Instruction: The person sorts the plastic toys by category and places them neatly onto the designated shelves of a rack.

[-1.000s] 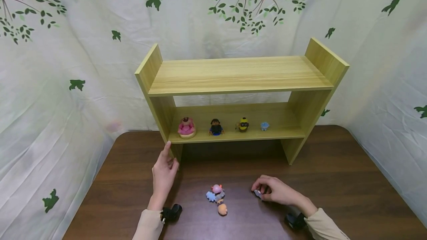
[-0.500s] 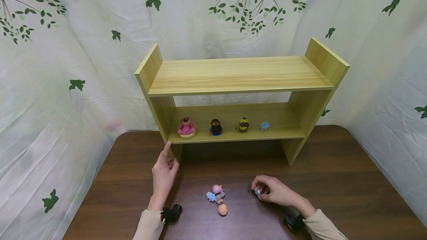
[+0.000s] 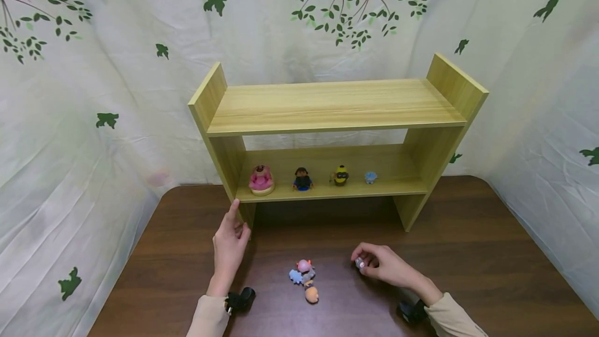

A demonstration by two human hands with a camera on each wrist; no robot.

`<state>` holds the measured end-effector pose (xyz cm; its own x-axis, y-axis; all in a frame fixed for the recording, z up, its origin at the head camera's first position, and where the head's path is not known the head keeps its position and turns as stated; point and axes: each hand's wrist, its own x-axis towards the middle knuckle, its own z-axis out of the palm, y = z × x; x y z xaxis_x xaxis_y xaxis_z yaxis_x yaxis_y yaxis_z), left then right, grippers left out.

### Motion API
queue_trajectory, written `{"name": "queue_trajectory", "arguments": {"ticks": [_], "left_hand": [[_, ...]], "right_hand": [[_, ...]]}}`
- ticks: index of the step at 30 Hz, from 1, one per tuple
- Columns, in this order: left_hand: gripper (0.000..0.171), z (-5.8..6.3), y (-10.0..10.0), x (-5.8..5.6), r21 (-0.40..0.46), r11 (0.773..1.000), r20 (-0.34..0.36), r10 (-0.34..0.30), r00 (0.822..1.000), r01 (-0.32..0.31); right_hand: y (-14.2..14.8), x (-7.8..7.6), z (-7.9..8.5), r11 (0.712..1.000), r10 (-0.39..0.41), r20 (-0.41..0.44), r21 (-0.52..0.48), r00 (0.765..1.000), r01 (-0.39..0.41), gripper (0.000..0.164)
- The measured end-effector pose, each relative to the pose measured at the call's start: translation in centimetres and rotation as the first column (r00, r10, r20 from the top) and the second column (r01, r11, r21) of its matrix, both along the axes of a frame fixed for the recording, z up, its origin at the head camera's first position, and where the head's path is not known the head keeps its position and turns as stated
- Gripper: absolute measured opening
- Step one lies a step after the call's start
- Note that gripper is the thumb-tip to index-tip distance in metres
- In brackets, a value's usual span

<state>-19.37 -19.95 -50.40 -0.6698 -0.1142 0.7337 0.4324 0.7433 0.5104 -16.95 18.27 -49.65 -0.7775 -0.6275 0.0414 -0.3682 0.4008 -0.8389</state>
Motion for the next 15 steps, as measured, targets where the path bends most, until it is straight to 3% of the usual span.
{"name": "queue_trajectory", "arguments": {"ticks": [9, 15], "left_hand": [[0.086, 0.0, 0.0, 0.0, 0.002, 1.000, 0.010, 0.001, 1.000, -0.001], [0.086, 0.0, 0.0, 0.1, 0.003, 1.000, 0.017, 0.003, 1.000, -0.003]], "right_hand": [[-0.1, 0.0, 0.8, 0.997, -0.042, -0.054, -0.068, 0.998, 0.038, 0.018], [0.3, -0.2, 1.6, 0.984, -0.070, -0.164, -0.171, 0.984, 0.042, 0.018]]}}
